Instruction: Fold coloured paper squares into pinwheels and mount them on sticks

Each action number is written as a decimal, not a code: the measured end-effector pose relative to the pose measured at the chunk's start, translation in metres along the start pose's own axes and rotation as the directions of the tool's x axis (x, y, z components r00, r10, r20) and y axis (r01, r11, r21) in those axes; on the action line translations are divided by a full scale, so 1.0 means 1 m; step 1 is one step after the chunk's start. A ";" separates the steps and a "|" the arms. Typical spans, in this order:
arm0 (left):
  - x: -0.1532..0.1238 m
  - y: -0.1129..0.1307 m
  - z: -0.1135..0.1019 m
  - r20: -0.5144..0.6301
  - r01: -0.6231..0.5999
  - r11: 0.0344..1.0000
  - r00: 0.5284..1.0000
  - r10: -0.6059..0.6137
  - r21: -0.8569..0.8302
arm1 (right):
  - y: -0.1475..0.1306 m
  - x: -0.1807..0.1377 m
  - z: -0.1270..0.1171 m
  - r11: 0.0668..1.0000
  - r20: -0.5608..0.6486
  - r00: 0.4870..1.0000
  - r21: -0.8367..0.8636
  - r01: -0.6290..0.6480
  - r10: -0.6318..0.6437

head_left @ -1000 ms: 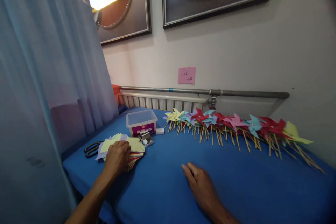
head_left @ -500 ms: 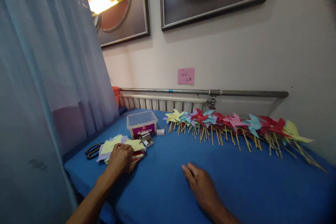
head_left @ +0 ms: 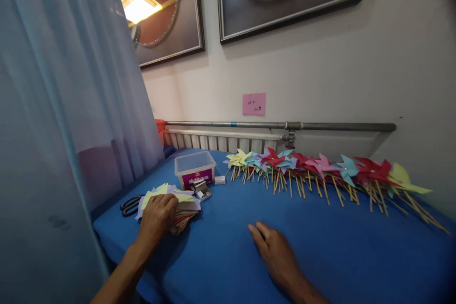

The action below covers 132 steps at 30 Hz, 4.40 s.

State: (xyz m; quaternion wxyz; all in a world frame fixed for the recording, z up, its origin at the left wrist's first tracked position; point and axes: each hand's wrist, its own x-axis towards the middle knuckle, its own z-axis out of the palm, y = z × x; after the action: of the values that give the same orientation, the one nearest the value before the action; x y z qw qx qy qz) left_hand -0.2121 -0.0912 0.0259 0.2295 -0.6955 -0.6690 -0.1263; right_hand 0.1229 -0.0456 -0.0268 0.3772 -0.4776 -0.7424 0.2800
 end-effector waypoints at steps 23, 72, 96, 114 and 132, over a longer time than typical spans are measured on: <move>0.047 0.107 -0.026 0.399 0.321 -0.286 0.874 -0.277 -0.903 | -0.005 0.013 -0.008 0.730 0.030 0.981 0.664 -0.164 0.193; 0.095 0.222 0.048 0.311 0.298 -0.107 0.940 -0.143 -0.949 | 0.009 0.024 -0.037 0.370 0.065 0.880 0.891 -0.264 0.471; 0.082 0.217 0.041 -0.549 -0.560 0.738 0.776 0.309 -0.377 | 0.009 0.024 -0.035 0.386 0.000 0.905 0.904 -0.182 0.426; 0.076 0.221 0.036 -0.490 -0.570 0.720 0.794 0.359 -0.396 | 0.026 0.032 -0.033 0.507 -0.129 0.874 0.849 -0.146 0.469; 0.090 0.223 0.041 0.517 0.522 -0.237 0.852 0.088 -0.819 | 0.023 0.031 -0.041 0.656 -0.114 0.943 0.744 -0.129 0.314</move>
State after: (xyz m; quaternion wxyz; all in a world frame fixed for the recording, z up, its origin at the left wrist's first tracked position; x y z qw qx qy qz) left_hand 0.0098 0.0077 0.0000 -0.5543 -0.4829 -0.4694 -0.4891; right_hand 0.1605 -0.0056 -0.0123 0.5820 -0.4054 -0.4563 0.5374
